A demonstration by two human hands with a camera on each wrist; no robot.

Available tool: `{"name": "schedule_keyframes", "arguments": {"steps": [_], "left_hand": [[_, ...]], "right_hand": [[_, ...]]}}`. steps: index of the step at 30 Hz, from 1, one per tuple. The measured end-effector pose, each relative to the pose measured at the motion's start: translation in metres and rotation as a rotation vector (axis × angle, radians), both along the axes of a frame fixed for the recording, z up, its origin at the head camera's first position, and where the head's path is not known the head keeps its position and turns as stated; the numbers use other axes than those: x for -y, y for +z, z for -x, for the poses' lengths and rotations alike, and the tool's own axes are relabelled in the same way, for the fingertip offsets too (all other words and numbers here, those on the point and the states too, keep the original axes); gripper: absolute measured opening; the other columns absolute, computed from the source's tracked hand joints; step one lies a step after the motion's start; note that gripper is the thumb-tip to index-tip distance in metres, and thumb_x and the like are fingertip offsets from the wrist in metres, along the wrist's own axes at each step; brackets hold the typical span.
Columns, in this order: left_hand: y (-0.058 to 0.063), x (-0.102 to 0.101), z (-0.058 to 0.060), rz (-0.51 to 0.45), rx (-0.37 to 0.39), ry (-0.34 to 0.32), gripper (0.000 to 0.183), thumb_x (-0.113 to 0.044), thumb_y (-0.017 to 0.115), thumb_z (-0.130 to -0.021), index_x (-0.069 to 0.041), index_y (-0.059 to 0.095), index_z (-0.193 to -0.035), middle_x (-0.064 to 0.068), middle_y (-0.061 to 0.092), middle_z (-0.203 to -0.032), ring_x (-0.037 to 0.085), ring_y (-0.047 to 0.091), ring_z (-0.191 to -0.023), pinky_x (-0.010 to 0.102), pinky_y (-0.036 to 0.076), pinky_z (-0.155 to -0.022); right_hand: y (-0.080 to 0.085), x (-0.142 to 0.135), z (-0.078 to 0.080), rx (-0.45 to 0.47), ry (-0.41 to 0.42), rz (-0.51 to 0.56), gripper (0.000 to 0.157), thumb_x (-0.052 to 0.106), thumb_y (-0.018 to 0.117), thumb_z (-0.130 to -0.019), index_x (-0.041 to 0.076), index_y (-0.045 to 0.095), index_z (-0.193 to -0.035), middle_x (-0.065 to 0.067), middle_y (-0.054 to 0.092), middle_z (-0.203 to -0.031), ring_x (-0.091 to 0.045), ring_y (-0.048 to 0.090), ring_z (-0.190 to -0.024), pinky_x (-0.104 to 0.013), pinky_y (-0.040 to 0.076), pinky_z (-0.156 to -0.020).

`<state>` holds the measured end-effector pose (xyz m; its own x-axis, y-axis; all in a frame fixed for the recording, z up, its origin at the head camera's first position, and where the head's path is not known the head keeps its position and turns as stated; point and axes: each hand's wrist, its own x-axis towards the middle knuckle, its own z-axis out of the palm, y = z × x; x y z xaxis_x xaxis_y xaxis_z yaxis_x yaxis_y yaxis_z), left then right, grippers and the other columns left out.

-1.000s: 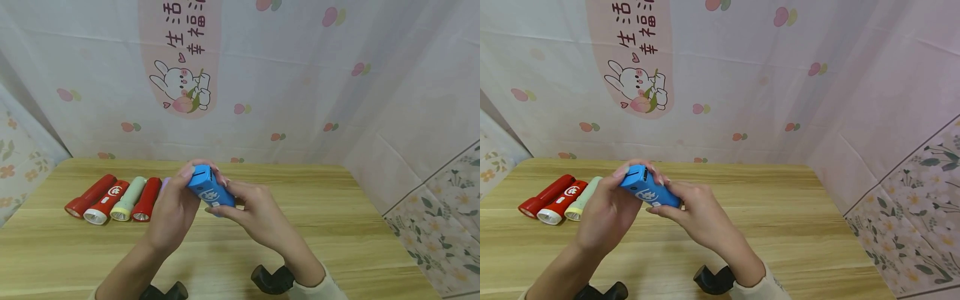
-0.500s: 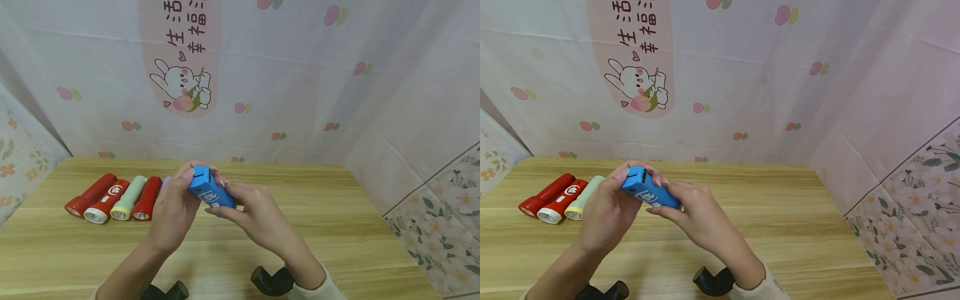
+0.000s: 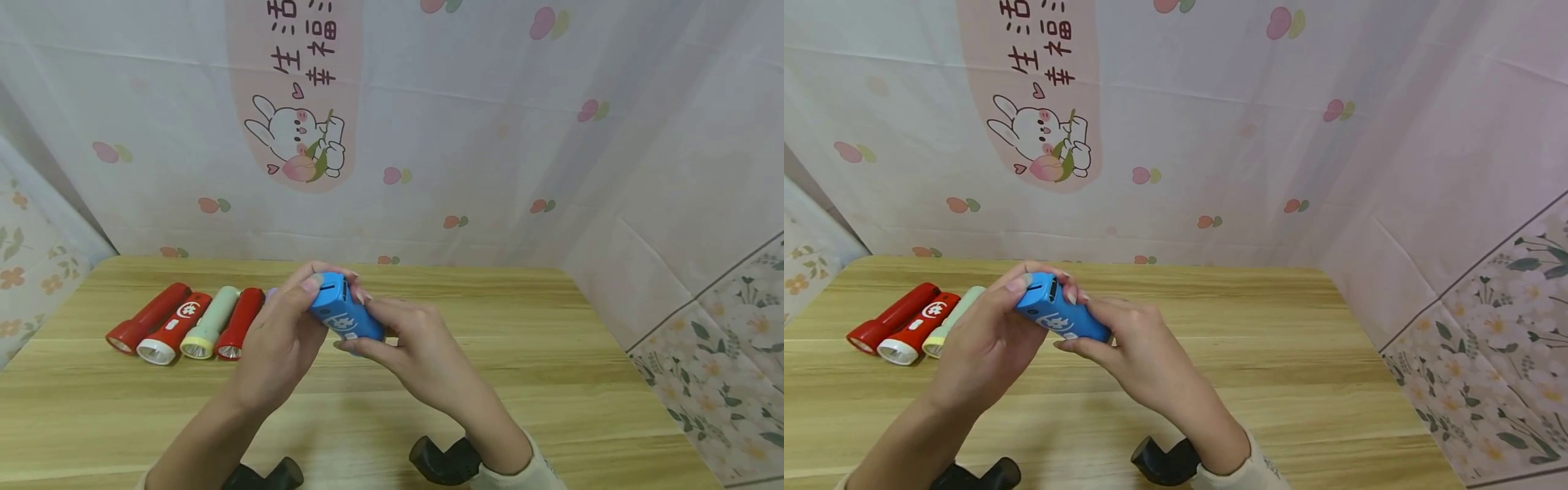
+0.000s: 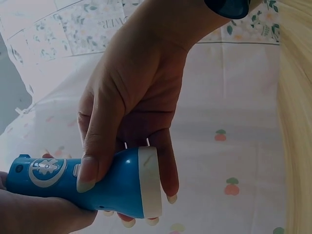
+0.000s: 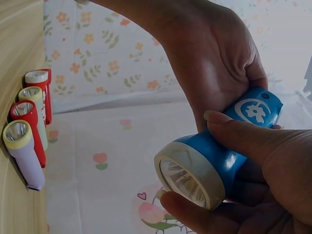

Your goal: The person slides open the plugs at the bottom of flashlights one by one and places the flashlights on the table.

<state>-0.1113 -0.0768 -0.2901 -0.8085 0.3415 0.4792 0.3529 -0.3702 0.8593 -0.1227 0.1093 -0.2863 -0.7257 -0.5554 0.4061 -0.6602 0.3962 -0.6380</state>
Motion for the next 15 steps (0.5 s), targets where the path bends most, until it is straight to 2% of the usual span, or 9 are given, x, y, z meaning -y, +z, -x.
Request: {"name": "schedule_keyframes", "arguments": {"steps": [5,11,15], "left_hand": [[0.0005,0.0017,-0.0001,-0.005,0.028,-0.033,0.035,-0.026,0.024,-0.111,-0.004,0.049,-0.121,0.005,0.059,-0.112,0.027,0.057,-0.113,0.024,0.051,-0.099],[-0.0004,-0.0027,-0.0031,-0.008,0.065,0.009,0.041,-0.033,0.02,-0.111,-0.005,0.049,-0.121,0.005,0.057,-0.11,0.026,0.056,-0.112,0.027,0.05,-0.102],[-0.0022,-0.0049,-0.0035,-0.034,0.034,0.026,0.046,-0.032,0.016,-0.111,-0.003,0.049,-0.124,0.002,0.057,-0.11,0.022,0.056,-0.111,0.026,0.05,-0.1]], "right_hand": [[0.0011,-0.0009,-0.0014,-0.006,-0.004,0.008,0.028,0.015,0.078,-0.089,0.005,0.073,-0.114,-0.007,0.077,-0.111,-0.012,0.074,-0.096,-0.018,0.06,-0.079],[0.002,-0.0022,-0.003,-0.007,-0.007,0.011,0.031,0.016,0.078,-0.088,0.006,0.073,-0.117,-0.005,0.077,-0.113,-0.012,0.074,-0.098,-0.019,0.06,-0.08],[0.0024,-0.0025,-0.0031,0.01,0.0,0.021,0.027,0.017,0.078,-0.088,0.006,0.074,-0.113,-0.004,0.077,-0.111,-0.011,0.074,-0.096,-0.02,0.06,-0.082]]}}
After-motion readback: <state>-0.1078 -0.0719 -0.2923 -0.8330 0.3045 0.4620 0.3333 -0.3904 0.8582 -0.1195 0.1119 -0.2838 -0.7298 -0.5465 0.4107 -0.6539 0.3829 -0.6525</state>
